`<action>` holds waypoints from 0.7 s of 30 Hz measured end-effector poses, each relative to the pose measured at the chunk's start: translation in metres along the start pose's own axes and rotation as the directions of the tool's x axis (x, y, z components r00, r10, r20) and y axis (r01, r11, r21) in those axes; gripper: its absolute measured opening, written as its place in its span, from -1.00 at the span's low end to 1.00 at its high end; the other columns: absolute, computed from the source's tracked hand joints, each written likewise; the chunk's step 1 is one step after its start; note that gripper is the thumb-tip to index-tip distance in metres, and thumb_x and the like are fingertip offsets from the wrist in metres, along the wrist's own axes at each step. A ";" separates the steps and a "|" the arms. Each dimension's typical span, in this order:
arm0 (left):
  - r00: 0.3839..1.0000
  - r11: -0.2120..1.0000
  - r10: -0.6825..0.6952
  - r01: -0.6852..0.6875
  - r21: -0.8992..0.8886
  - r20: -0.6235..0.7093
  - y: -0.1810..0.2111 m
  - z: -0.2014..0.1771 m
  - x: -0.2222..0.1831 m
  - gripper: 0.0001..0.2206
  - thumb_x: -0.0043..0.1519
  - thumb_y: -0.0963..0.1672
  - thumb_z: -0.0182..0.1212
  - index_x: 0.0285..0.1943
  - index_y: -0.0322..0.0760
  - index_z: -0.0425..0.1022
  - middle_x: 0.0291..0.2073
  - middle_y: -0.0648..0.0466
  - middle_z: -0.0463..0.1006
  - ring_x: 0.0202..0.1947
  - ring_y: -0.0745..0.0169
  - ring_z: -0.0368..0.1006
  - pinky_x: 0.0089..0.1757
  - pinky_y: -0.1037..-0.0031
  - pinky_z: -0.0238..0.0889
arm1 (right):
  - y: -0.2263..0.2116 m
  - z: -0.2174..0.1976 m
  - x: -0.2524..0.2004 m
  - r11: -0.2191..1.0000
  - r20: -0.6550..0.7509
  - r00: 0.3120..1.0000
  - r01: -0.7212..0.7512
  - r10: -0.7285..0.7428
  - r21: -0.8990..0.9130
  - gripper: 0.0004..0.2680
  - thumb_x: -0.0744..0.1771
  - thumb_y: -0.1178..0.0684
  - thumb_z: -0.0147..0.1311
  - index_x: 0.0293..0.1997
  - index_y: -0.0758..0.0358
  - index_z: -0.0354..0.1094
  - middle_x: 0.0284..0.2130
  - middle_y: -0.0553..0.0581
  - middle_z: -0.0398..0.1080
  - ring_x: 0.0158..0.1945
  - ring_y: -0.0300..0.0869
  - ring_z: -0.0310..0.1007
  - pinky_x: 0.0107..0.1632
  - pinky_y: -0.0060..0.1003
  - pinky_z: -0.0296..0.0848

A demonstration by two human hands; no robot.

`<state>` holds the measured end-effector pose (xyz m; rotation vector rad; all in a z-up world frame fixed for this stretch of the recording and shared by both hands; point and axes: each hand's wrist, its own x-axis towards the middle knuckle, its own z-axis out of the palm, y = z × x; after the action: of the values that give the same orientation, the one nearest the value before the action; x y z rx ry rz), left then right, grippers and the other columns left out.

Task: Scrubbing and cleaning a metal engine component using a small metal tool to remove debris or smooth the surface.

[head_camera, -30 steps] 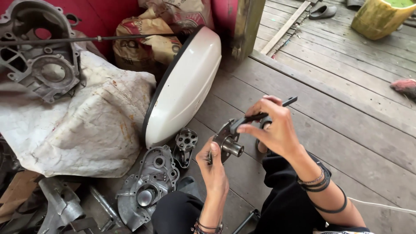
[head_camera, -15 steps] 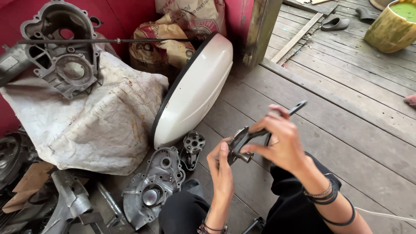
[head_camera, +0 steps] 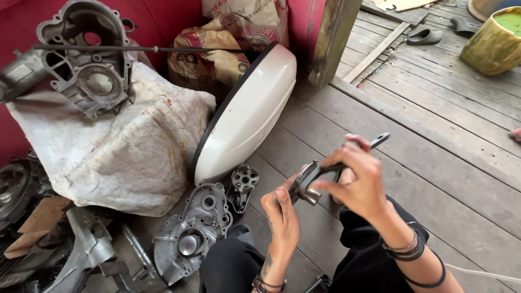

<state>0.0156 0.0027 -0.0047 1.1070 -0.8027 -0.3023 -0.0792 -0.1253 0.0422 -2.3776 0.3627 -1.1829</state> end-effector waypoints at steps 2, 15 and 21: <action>1.000 1.000 -0.004 0.004 0.022 0.000 0.003 0.000 -0.001 -0.43 0.47 0.01 -0.28 0.06 -0.67 0.54 -0.12 -0.15 0.69 -0.27 0.22 0.55 -0.12 0.47 0.44 | -0.002 0.000 -0.002 1.000 0.030 1.000 0.010 -0.010 0.010 -0.71 0.09 -0.10 0.44 -0.41 0.24 0.42 -0.56 -0.04 0.39 -0.47 -0.23 0.29 0.36 -0.04 0.16; 0.999 0.983 -0.017 0.009 0.181 0.044 0.022 -0.006 0.001 -0.38 0.44 0.08 -0.28 0.04 -0.54 0.61 -0.49 0.06 0.59 -0.59 0.42 0.15 -0.51 0.54 0.05 | 0.004 -0.004 -0.003 0.999 0.035 0.999 -0.021 0.020 0.026 -0.71 0.07 -0.02 0.45 -0.36 0.24 0.43 -0.48 -0.05 0.45 -0.42 -0.24 0.34 0.40 -0.06 0.14; 1.000 0.991 0.021 -0.019 0.132 -0.019 0.001 -0.004 -0.006 -0.43 0.47 -0.01 -0.31 -0.04 -0.63 0.57 -0.49 0.01 0.60 -0.57 0.36 0.28 -0.47 0.49 0.24 | -0.012 0.007 -0.005 0.998 0.122 0.991 0.048 -0.051 0.028 -0.69 0.11 -0.23 0.36 -0.41 0.18 0.46 -0.50 -0.10 0.51 -0.41 -0.27 0.39 0.36 -0.06 0.10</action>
<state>0.0143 0.0098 -0.0077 1.2236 -0.8243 -0.2230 -0.0761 -0.1107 0.0412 -2.4365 0.2488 -1.0501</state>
